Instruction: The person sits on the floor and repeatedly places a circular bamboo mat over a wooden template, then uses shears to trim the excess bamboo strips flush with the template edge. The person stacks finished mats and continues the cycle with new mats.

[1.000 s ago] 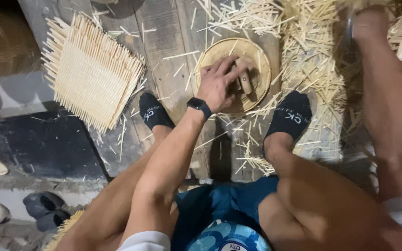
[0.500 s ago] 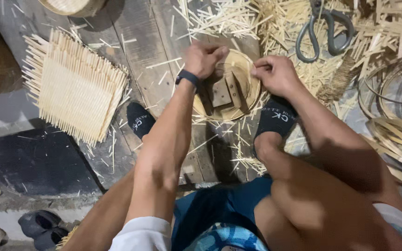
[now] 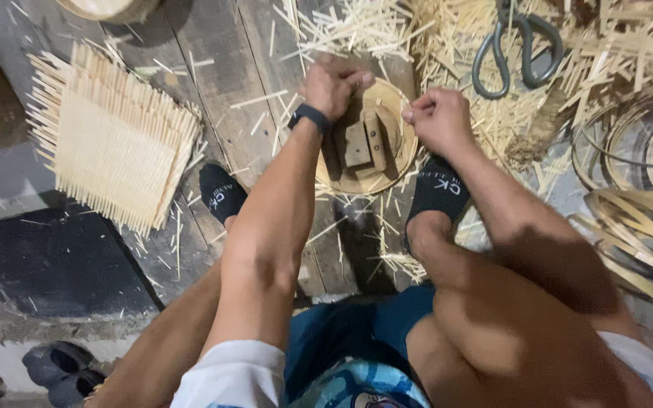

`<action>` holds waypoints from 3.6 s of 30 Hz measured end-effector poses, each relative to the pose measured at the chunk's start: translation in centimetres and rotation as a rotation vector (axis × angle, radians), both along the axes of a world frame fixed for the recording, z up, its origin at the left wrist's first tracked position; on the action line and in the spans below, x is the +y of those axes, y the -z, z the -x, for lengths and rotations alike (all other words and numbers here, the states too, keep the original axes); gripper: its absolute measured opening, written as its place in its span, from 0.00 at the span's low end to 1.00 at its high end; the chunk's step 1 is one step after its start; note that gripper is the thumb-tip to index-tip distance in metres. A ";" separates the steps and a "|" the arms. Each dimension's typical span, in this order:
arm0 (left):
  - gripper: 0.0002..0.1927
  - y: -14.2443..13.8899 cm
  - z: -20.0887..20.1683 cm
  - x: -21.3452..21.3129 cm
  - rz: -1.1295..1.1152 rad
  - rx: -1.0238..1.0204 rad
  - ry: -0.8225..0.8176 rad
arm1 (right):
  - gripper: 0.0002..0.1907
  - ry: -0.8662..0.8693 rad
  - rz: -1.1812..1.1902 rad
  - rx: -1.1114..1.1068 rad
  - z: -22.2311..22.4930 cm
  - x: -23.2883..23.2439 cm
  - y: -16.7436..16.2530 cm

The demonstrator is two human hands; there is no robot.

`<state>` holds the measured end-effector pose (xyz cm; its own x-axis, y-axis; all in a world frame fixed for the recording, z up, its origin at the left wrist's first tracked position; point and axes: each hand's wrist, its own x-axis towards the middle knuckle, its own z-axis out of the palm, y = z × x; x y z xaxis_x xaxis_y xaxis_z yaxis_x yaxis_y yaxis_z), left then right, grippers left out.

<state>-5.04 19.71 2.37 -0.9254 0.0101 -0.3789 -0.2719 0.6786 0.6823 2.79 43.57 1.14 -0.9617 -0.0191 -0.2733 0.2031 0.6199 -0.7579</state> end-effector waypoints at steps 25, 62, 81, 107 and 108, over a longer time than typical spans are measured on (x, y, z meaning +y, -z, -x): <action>0.22 1.4 -14.7 -7.9 -0.936 -0.404 -0.872 | 0.09 0.309 0.825 -0.668 -2.4 0.1 -4.9; 0.28 -11.0 -8.9 -2.1 -0.242 0.234 -0.377 | 0.38 0.265 1.032 -0.410 -0.3 -5.7 -10.2; 0.39 0.1 -11.0 -0.4 0.262 0.459 0.276 | 0.34 0.351 1.354 -0.294 -2.0 3.2 -11.0; 0.22 -3.0 12.0 -31.5 0.545 0.684 0.109 | 0.35 0.328 0.945 -0.496 -1.7 4.1 -9.7; 0.23 -3.0 11.8 -31.5 0.497 0.669 0.101 | 0.35 0.311 0.951 -0.496 -1.5 4.1 -9.6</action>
<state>-16.80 -11.77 5.35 -0.9600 0.0824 0.2675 0.1626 0.9421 0.2932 4.34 47.65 10.77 -0.7497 -0.2017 -0.6302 0.6598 -0.2999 -0.6890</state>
